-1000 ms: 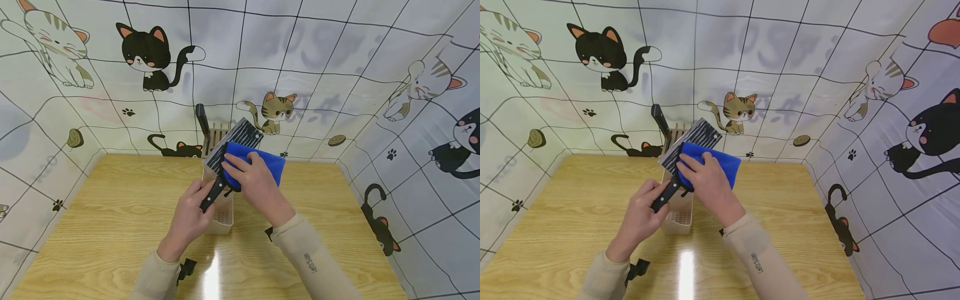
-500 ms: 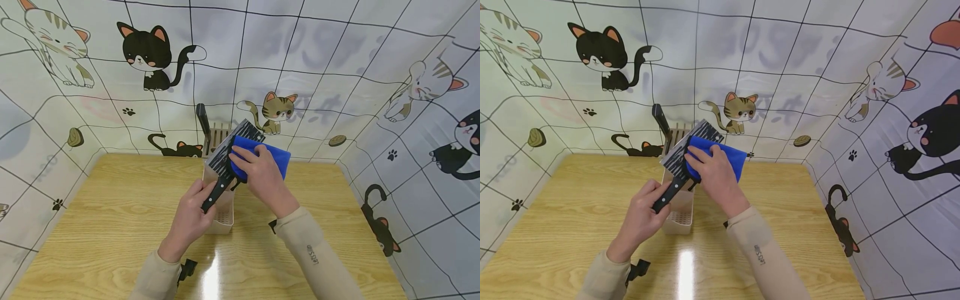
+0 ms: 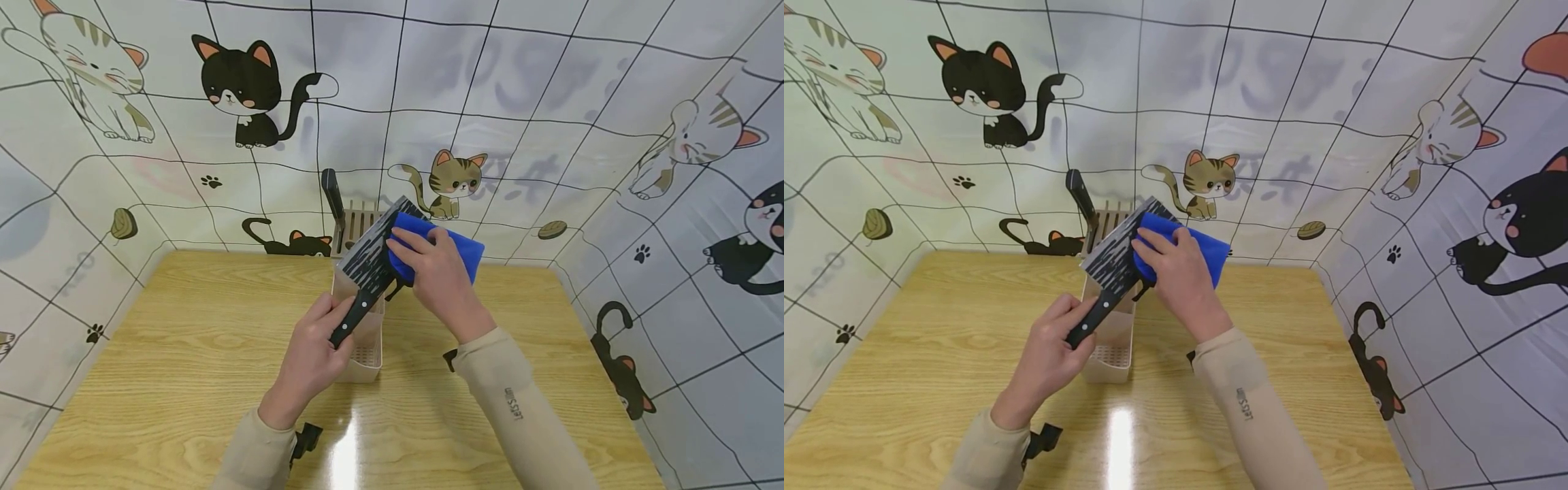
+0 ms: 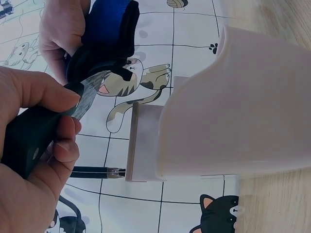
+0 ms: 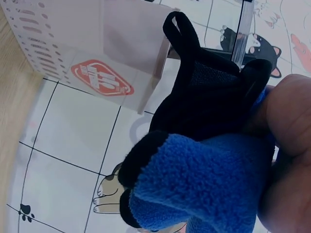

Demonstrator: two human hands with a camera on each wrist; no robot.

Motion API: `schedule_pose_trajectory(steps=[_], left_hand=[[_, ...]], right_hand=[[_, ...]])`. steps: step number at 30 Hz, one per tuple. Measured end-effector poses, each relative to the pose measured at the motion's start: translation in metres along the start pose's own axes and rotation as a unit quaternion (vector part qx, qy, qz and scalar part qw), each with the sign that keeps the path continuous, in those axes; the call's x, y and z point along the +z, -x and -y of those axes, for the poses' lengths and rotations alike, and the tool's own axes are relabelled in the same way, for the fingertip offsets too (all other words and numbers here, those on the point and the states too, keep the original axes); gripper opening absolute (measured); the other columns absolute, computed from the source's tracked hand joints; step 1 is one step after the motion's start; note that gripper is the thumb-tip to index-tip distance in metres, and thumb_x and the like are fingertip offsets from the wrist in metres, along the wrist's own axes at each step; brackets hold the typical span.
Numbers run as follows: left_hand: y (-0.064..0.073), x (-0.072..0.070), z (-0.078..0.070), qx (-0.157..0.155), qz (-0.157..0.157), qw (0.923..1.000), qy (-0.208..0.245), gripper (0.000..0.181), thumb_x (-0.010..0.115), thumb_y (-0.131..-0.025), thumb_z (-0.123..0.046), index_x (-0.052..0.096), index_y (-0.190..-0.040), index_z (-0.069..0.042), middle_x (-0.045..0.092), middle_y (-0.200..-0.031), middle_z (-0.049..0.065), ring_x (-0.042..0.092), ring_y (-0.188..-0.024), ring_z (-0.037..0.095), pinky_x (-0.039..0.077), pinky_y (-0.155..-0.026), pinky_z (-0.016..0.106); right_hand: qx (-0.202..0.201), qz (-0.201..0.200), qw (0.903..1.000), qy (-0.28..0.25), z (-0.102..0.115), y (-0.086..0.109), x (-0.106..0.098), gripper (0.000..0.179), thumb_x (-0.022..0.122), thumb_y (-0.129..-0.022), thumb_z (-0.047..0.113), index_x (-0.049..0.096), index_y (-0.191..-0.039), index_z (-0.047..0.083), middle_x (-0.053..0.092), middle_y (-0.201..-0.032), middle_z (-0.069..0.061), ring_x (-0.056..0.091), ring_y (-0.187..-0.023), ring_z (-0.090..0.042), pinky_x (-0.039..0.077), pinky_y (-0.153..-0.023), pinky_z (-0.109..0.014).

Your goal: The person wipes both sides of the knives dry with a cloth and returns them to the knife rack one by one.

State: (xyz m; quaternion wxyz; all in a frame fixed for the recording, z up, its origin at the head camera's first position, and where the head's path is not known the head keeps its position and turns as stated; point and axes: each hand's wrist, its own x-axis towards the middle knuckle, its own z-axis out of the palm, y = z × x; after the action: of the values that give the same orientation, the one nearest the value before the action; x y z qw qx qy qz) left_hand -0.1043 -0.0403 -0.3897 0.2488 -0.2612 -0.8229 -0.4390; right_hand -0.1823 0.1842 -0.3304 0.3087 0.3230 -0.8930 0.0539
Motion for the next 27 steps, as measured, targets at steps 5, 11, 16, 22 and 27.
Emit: schedule_pose_trajectory(steps=[5,11,16,22,27], left_hand=[[0.0,0.0,-0.001,-0.005,0.005,1.0,0.003,0.049,0.066,-0.074,0.014,0.073,-0.122,0.005,0.054,-0.088,0.007,0.044,-0.067,0.011,0.039,-0.053,0.022],[0.001,0.001,-0.001,-0.008,0.01,0.9999,0.005,0.049,0.065,-0.075,0.014,0.072,-0.123,0.005,0.056,-0.09,0.008,0.046,-0.069,0.012,0.039,-0.054,0.022],[0.0,0.002,0.0,-0.002,0.004,1.0,0.007,0.049,0.065,-0.075,0.014,0.073,-0.122,0.005,0.056,-0.09,0.009,0.046,-0.068,0.012,0.04,-0.053,0.022],[0.0,0.001,0.003,0.007,-0.008,0.9999,-0.001,0.048,0.065,-0.074,0.014,0.073,-0.12,0.005,0.055,-0.089,0.009,0.046,-0.067,0.012,0.04,-0.053,0.022],[-0.001,-0.001,0.003,0.008,-0.01,0.9999,-0.004,0.048,0.065,-0.074,0.014,0.073,-0.12,0.006,0.055,-0.09,0.008,0.044,-0.066,0.011,0.038,-0.052,0.022]], right_hand=[[0.012,-0.003,0.9999,-0.003,-0.008,0.002,0.002,0.054,0.054,-0.086,-0.016,0.073,-0.13,0.009,0.067,-0.137,-0.01,0.063,-0.127,-0.025,0.046,-0.091,-0.045],[0.033,0.003,0.9994,-0.009,-0.012,0.007,0.002,0.054,0.052,-0.087,-0.016,0.072,-0.132,0.008,0.066,-0.138,-0.011,0.062,-0.127,-0.03,0.045,-0.09,-0.047],[0.028,-0.005,0.9994,-0.019,-0.007,0.01,0.001,0.053,0.053,-0.089,-0.015,0.072,-0.132,0.008,0.066,-0.138,-0.011,0.062,-0.125,-0.032,0.044,-0.09,-0.046],[0.012,-0.01,0.9994,-0.03,0.004,0.013,0.001,0.053,0.057,-0.086,-0.016,0.073,-0.13,0.009,0.066,-0.138,-0.01,0.062,-0.125,-0.032,0.047,-0.092,-0.046],[-0.002,-0.011,0.9989,-0.044,0.011,0.016,0.003,0.051,0.055,-0.088,-0.014,0.073,-0.13,0.009,0.066,-0.139,-0.009,0.062,-0.124,-0.033,0.048,-0.093,-0.047]])
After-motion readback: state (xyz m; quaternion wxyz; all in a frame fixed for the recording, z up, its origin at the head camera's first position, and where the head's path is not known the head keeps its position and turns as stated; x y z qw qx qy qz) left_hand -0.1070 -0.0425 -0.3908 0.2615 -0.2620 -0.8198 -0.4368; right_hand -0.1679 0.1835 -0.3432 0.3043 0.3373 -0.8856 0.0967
